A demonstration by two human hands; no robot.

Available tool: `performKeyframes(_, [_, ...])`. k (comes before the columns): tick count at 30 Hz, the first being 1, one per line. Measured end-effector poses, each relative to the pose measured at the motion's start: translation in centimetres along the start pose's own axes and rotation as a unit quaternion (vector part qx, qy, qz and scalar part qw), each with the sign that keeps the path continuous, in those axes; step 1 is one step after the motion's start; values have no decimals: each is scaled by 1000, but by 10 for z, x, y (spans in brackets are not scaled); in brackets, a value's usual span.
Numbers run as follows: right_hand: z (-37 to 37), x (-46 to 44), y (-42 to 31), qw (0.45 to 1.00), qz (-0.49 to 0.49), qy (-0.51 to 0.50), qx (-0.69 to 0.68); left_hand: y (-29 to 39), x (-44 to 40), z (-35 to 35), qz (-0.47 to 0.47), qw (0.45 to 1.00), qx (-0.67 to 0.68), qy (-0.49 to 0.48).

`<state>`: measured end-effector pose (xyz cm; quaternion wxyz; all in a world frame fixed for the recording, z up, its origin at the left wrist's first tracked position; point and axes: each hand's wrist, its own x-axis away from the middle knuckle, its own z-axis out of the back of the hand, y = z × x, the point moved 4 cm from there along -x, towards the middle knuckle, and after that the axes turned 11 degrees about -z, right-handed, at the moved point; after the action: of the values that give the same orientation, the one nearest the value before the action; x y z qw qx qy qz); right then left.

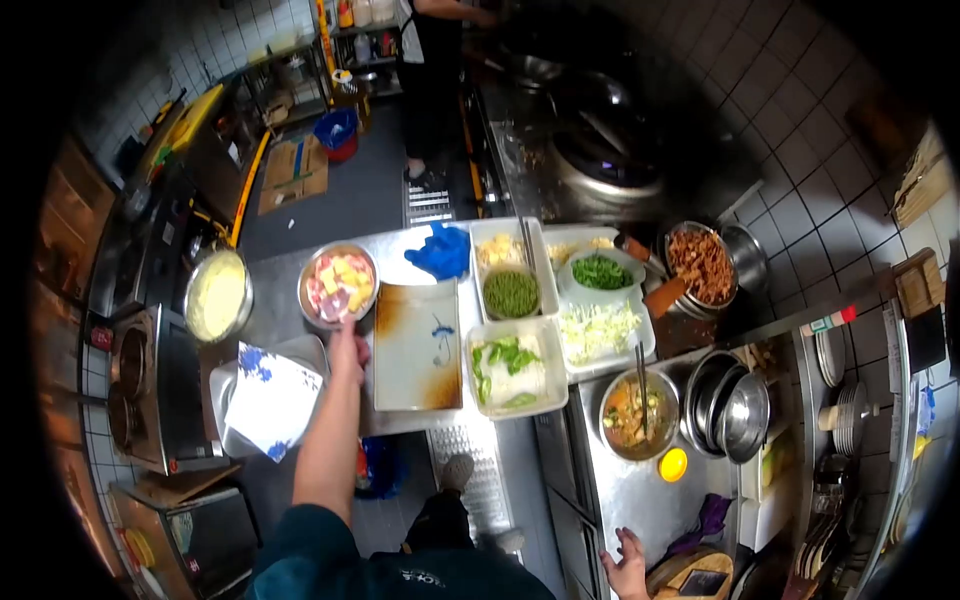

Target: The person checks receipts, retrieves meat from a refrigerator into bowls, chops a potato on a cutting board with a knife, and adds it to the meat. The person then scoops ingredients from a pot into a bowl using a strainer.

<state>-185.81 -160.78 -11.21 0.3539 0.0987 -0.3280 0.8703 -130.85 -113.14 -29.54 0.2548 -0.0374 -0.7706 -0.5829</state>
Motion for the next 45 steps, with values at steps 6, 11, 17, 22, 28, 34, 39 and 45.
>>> performKeyframes(6, [-11,-17,-39,998,28,13,-47,-19,72,-42,-62,964,-152,-208])
performKeyframes(11, [-9,-17,-49,999,24,12,-28,-28,100,-14,-60,956,-228,-172])
performKeyframes(17, [-20,-12,-28,998,-10,-18,-66,-57,118,-1,-133,939,-275,-155])
performKeyframes(22, [-26,-19,-46,999,26,-24,-41,-46,132,-12,-154,906,-376,-124])
performKeyframes(28, [-20,-20,-59,998,44,-22,-24,12,177,7,-261,800,-537,-57])
performKeyframes(34, [-27,-15,-56,999,27,-27,-29,52,207,97,-472,512,-713,-78])
performKeyframes(39, [-32,-18,-79,999,41,-28,-15,27,185,152,-424,472,-759,-147])
performKeyframes(45, [-32,-17,-62,999,35,-18,-28,25,197,164,-407,450,-770,-197])
